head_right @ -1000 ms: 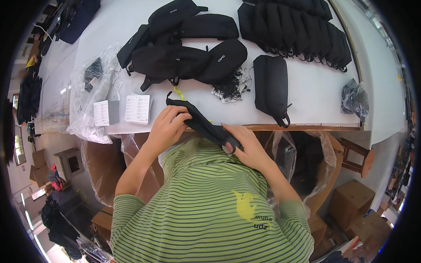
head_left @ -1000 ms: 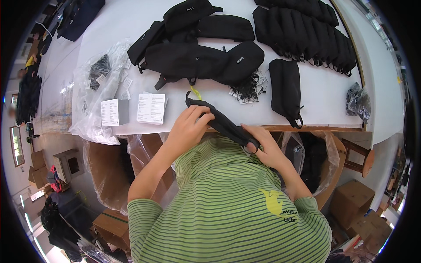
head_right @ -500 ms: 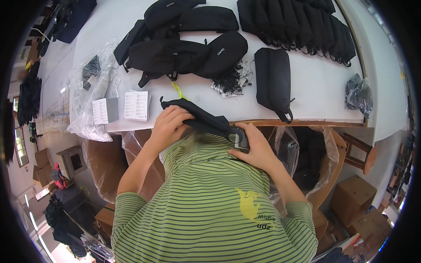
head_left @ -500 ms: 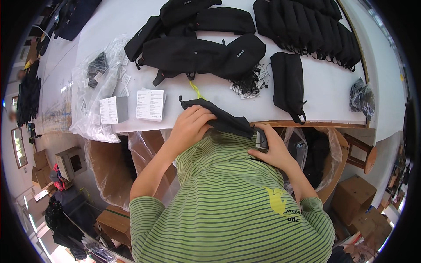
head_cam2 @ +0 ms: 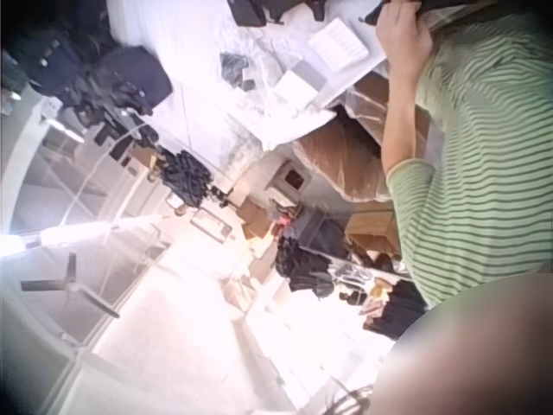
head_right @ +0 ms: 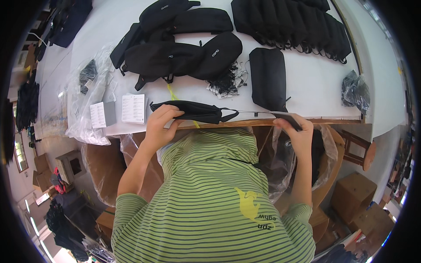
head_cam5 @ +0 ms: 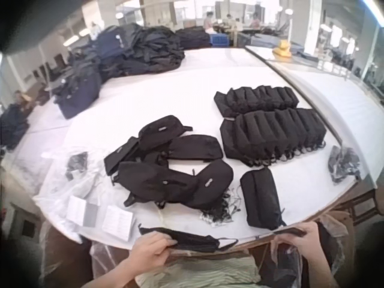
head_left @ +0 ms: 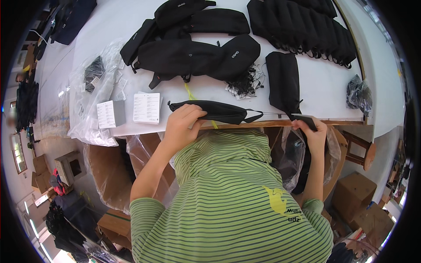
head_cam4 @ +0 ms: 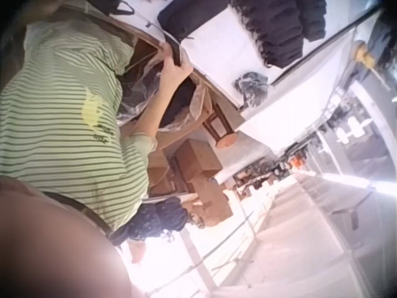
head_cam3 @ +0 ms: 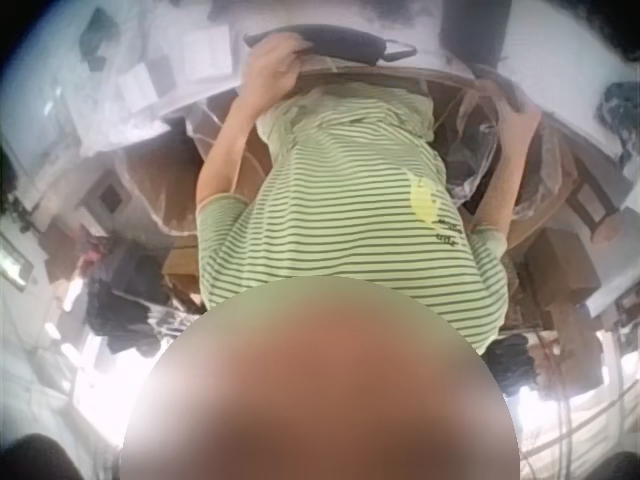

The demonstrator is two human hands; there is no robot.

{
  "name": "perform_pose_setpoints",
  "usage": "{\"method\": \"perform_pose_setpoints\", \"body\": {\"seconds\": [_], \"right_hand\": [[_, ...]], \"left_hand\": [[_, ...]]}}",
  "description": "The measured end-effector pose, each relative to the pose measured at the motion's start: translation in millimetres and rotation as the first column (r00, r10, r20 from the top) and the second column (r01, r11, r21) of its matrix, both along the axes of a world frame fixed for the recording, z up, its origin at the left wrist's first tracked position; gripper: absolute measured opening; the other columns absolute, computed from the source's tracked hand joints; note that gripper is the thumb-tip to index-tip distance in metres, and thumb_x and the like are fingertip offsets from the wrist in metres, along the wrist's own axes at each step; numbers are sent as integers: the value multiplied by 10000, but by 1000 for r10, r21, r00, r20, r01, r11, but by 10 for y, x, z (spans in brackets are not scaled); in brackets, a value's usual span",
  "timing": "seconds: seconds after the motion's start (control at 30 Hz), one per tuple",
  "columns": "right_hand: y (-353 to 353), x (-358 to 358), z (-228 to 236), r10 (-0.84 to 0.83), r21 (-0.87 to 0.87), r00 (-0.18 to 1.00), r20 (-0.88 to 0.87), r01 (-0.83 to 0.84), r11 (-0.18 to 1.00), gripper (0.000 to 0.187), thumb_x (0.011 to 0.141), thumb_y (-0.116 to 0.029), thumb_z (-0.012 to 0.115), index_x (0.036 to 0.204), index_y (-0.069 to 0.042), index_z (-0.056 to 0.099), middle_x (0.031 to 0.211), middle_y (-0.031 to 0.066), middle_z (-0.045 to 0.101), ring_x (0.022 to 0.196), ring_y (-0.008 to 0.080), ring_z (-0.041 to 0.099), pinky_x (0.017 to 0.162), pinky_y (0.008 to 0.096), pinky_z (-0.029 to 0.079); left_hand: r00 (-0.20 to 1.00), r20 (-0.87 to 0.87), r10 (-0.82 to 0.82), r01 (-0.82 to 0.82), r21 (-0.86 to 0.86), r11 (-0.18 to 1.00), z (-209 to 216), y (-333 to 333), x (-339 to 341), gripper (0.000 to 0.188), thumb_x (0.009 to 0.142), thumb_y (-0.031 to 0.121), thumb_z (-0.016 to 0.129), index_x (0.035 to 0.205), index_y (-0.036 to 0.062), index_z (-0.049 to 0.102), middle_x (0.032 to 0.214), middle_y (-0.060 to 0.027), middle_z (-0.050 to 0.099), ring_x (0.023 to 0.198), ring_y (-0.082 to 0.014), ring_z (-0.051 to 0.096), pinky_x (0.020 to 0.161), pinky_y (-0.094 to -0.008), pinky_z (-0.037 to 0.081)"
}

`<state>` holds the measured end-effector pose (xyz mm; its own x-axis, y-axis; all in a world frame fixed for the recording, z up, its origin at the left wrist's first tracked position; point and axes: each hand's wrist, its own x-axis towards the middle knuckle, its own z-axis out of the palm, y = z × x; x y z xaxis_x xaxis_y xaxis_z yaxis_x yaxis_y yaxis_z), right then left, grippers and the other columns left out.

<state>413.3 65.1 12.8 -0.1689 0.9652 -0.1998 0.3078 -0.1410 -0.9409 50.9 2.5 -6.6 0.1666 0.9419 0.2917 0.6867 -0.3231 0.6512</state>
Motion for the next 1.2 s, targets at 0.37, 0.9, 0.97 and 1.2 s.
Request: {"method": "perform_pose_setpoints", "body": {"seconds": [0.37,0.9,0.97,1.2], "right_hand": [[207,-1032,11,-736,-735,136,-663,67,675,325,935,-389,535,807,-93,576,514,4,323,498,161,360,589,289,351],[241,-1306,-353,-498,-441,593,-633,253,861,341,983,-371,460,830,-81,555,556,-25,466,426,68,349,420,203,254],[281,-1302,-219,-432,-257,639,-636,353,900,260,943,-258,580,799,-42,585,612,-32,548,489,29,426,443,181,276],[198,-1265,348,350,263,811,469,-506,821,346,740,-391,757,684,-57,685,442,68,445,396,163,454,433,302,330]], "left_hand": [[972,58,-229,235,-366,901,442,-340,408,198,819,197,676,937,57,603,734,-97,583,693,-275,592,601,-368,453],[933,196,-301,359,-508,783,603,-243,314,210,812,218,686,939,61,630,717,-112,602,651,-293,592,587,-363,450],[954,157,-254,298,-491,818,652,-225,287,210,800,216,697,931,61,642,719,-106,604,671,-282,597,590,-361,452],[988,-31,-154,135,-336,932,490,-116,327,203,745,182,733,912,81,678,1028,-76,591,820,-244,612,717,-337,496]]}}
